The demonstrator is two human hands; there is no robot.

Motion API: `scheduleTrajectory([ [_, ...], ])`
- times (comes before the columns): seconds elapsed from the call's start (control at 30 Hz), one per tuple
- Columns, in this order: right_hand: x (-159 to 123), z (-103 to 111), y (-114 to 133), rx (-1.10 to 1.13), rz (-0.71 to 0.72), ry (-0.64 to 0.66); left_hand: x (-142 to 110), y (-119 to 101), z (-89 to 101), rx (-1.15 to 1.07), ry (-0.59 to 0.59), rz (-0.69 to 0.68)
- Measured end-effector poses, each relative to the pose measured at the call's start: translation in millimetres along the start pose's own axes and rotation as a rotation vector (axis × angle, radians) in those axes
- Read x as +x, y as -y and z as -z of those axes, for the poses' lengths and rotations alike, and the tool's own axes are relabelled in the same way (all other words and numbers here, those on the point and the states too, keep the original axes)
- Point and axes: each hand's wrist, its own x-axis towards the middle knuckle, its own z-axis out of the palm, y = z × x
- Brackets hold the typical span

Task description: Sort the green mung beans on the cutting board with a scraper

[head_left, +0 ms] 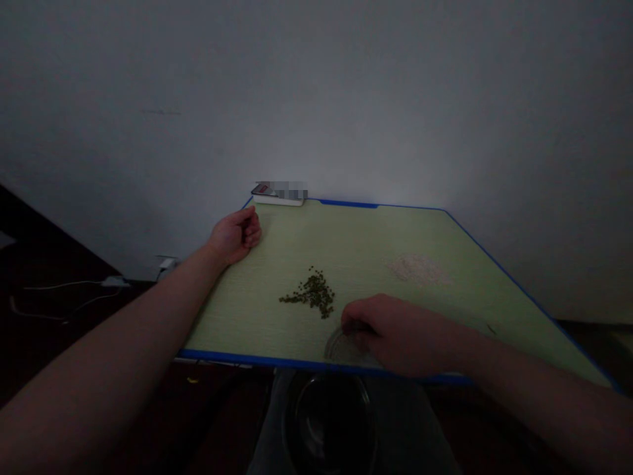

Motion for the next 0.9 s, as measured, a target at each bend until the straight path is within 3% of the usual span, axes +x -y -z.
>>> scheduleTrajectory([
  [0.13,-8,2,4,0.039,0.021,0.017,0,-1,-0.5,0.006,-0.001,-0.003],
  [0.2,-17,1,7,0.051,0.028,-0.041,0,0,0.1,0.003,0.000,-0.004],
  [0.3,-31,-11,9,-0.047,0.080,-0.293,1,1,1.4,-0.003,0.004,0.000],
  [0.37,-37,-27,10,-0.221,0.193,-0.470,2,2,2.1,-0.003,0.004,-0.004],
  [0.43,-38,-45,12,-0.393,0.308,-0.541,2,2,2.5,-0.002,0.003,-0.009],
  [0.6,-30,-68,15,-0.571,0.261,-0.528,1,2,2.6,-0.006,0.009,-0.008],
  [0.77,-25,-54,-2,-0.596,0.163,-0.520,3,3,4.2,-0.013,0.007,-0.003],
  [0.9,-21,-47,-7,-0.556,0.172,-0.477,4,4,5.3,-0.008,0.023,-0.011],
])
